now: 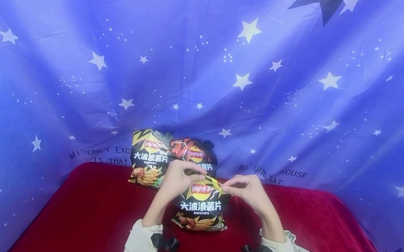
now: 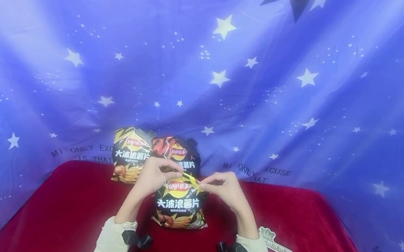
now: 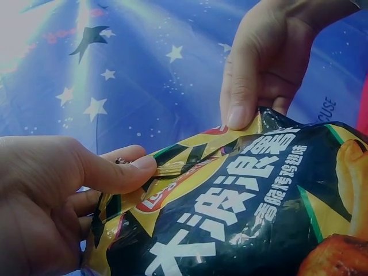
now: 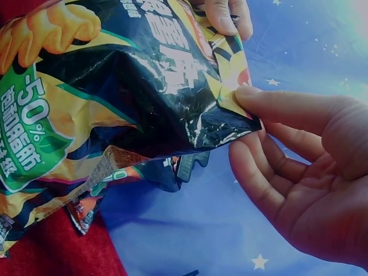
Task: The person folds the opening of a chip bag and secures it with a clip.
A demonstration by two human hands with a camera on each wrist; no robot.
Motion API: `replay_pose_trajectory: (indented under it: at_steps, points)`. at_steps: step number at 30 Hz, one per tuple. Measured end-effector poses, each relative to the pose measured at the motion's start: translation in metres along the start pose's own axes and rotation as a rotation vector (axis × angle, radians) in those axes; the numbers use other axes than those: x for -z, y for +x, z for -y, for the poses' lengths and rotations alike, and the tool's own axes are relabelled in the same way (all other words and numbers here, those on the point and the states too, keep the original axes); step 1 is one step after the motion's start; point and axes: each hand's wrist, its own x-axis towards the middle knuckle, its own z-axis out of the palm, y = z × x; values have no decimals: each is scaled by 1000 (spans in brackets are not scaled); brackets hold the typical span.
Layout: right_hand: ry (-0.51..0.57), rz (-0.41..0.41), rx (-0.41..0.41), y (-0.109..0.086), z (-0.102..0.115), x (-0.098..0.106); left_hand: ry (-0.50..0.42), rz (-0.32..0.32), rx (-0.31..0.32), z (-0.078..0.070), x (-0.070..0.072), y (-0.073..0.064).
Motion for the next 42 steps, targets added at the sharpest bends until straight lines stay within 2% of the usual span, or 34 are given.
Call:
replay_pose_trajectory:
  at_steps: [12,20,24,31,36,42]
  points:
    - [-119,129,-57,4,17,10,15,-26,-4,0,-3,0]
    - [-200,180,-102,4,23,30,-3,-25,3,0,-4,-2]
    - [-289,197,-116,3,22,45,-5,-19,8,-1,-3,-2]
    - [-476,270,-216,-1,17,64,-18,-20,14,-1,0,-1]
    - [-612,351,-275,-15,14,71,-30,-14,26,-3,1,-2]
    - [-717,414,-339,-35,5,83,-34,-1,23,-5,-1,-3]
